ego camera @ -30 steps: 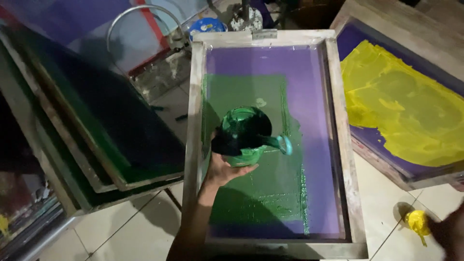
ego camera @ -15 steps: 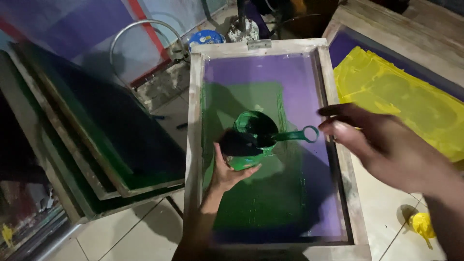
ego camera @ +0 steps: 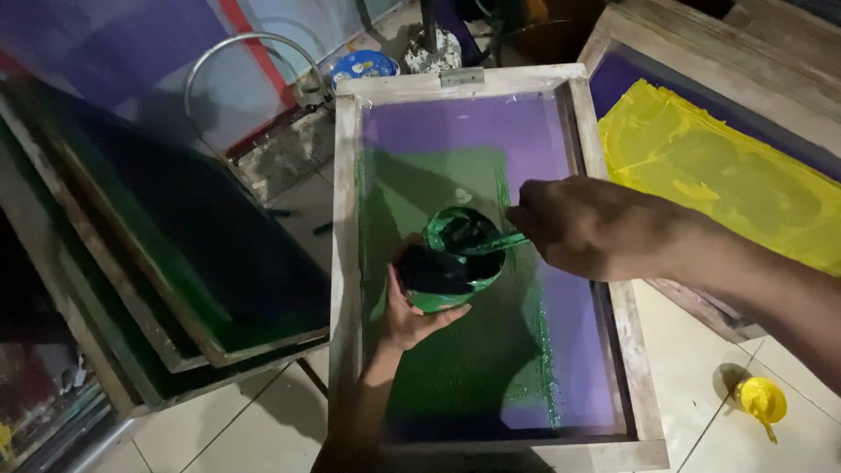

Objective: Spreading green ink onto a screen printing frame using a spatula

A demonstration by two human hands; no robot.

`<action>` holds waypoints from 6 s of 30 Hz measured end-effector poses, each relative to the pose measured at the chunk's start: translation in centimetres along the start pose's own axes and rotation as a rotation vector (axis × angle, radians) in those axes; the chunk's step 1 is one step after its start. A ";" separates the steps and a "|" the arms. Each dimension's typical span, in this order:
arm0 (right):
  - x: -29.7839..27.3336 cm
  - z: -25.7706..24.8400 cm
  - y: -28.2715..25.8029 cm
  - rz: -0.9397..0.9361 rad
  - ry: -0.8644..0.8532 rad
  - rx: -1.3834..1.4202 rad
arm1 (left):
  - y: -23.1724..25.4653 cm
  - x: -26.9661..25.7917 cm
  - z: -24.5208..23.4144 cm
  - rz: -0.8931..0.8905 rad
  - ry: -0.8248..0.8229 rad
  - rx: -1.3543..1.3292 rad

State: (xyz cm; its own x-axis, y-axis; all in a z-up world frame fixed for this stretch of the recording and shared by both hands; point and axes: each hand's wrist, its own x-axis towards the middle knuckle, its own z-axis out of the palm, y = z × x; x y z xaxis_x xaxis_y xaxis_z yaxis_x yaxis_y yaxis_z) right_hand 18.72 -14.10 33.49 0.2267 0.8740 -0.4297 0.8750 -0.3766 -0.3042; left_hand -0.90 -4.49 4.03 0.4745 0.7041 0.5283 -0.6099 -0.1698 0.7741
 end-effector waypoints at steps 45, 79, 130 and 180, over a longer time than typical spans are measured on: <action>-1.1 9.4 6.5 -0.493 0.599 -0.163 | -8.3 3.9 -4.4 -0.643 0.104 -1.259; 3.8 7.3 3.4 -0.063 0.306 0.876 | -3.4 6.0 -2.9 -0.866 0.720 -1.231; 2.4 7.0 12.9 -0.537 0.315 -0.640 | -6.4 4.2 -4.8 -0.806 0.406 -1.123; 0.3 3.7 2.4 -0.030 0.058 0.076 | -8.4 2.6 -3.8 -0.861 0.261 -0.698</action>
State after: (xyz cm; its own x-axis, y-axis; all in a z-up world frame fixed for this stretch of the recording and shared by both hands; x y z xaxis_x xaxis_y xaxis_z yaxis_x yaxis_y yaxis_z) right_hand 19.32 -15.86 29.48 0.2274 0.9007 -0.3702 0.8473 -0.3704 -0.3806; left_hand 3.04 1.40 -2.47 0.8097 0.5368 -0.2372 -0.4039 0.8029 0.4384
